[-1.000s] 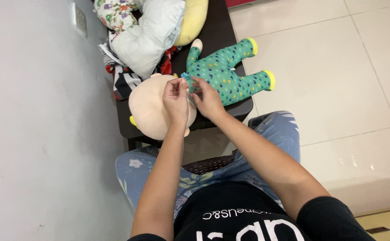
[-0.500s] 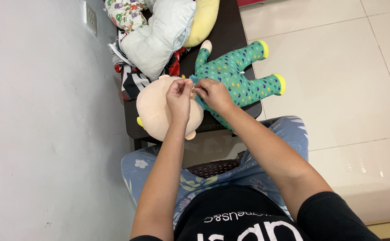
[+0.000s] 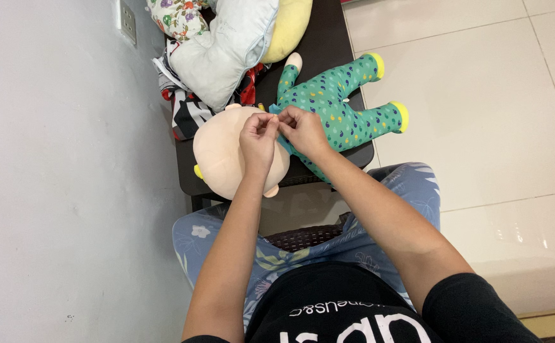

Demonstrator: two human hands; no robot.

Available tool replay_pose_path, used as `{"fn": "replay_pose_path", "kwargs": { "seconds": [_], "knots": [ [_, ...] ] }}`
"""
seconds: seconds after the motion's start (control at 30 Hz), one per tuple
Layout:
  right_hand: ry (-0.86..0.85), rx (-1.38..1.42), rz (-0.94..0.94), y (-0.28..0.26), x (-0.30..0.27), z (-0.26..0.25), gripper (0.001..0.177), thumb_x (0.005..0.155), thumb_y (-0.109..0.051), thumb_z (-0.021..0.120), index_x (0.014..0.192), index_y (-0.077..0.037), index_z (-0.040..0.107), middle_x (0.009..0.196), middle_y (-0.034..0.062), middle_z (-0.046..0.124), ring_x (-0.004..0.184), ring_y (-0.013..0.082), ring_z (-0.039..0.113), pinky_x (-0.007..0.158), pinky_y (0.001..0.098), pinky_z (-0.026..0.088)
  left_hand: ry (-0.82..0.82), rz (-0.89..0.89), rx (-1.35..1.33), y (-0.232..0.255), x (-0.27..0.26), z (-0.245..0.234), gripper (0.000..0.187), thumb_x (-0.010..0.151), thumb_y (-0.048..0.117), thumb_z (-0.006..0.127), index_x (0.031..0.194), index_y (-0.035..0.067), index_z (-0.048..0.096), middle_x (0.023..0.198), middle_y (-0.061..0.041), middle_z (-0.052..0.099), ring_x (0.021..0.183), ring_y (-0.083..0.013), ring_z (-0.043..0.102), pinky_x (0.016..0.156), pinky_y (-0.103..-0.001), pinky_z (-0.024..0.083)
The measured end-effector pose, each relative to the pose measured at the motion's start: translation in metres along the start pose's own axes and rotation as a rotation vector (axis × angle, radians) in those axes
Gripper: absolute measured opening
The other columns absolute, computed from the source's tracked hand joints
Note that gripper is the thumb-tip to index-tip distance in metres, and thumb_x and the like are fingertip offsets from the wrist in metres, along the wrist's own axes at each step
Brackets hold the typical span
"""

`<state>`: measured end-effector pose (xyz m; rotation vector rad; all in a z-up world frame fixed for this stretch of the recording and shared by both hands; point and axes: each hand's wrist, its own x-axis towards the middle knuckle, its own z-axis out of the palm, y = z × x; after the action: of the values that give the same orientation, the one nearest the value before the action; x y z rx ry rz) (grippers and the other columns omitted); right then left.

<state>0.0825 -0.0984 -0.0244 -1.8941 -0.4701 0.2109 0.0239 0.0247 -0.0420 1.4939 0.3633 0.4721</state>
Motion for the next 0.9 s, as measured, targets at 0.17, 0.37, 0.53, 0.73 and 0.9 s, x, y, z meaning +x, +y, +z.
{"fn": "replay_pose_path", "kwargs": {
  "seconds": [0.17, 0.37, 0.53, 0.73, 0.9],
  "knots": [
    [0.055, 0.206, -0.006, 0.009, 0.0, 0.003, 0.02, 0.094, -0.002, 0.069, 0.114, -0.004, 0.068, 0.096, 0.0058, 0.071, 0.077, 0.0103, 0.065, 0.071, 0.027, 0.056, 0.056, 0.092, -0.012, -0.001, -0.004, 0.006, 0.007, 0.096, 0.007, 0.072, 0.1, 0.001, 0.07, 0.086, 0.001, 0.069, 0.07, -0.0026, 0.056, 0.065, -0.02, 0.05],
    [-0.038, 0.078, -0.104, -0.001, -0.004, -0.006, 0.032, 0.084, -0.001, 0.076, 0.114, -0.003, 0.066, 0.107, 0.0087, 0.071, 0.081, 0.0146, 0.072, 0.072, 0.0287, 0.059, 0.056, 0.071, -0.088, -0.005, 0.001, 0.006, 0.007, 0.098, 0.007, 0.071, 0.1, 0.0, 0.07, 0.084, 0.0, 0.069, 0.07, -0.0033, 0.058, 0.063, -0.02, 0.05],
    [0.0, -0.066, -0.142, -0.006, -0.009, -0.001, 0.019, 0.087, -0.006, 0.078, 0.102, -0.002, 0.067, 0.096, 0.0115, 0.074, 0.08, 0.0197, 0.074, 0.071, 0.0325, 0.059, 0.038, 0.012, -0.151, -0.01, 0.006, 0.003, 0.007, 0.097, 0.007, 0.07, 0.099, 0.0, 0.069, 0.084, -0.001, 0.069, 0.068, -0.0042, 0.058, 0.061, -0.021, 0.049],
    [0.054, -0.202, -0.338, -0.006, -0.009, -0.007, 0.014, 0.088, -0.008, 0.079, 0.095, -0.002, 0.068, 0.089, 0.0138, 0.072, 0.079, 0.0299, 0.07, 0.068, 0.0383, 0.055, -0.003, 0.031, -0.101, -0.012, 0.012, 0.0, 0.008, 0.096, 0.008, 0.071, 0.097, 0.0, 0.071, 0.086, -0.001, 0.072, 0.074, -0.0039, 0.063, 0.068, -0.021, 0.053],
    [0.08, -0.223, -0.263, -0.011, -0.007, -0.011, 0.016, 0.086, -0.01, 0.081, 0.095, -0.003, 0.069, 0.087, 0.0125, 0.071, 0.074, 0.0267, 0.069, 0.067, 0.0363, 0.055, -0.012, -0.113, -0.057, -0.005, 0.011, 0.0, 0.008, 0.092, 0.009, 0.073, 0.093, 0.001, 0.072, 0.078, 0.0, 0.068, 0.066, -0.0045, 0.057, 0.059, -0.021, 0.046]
  ]
}}
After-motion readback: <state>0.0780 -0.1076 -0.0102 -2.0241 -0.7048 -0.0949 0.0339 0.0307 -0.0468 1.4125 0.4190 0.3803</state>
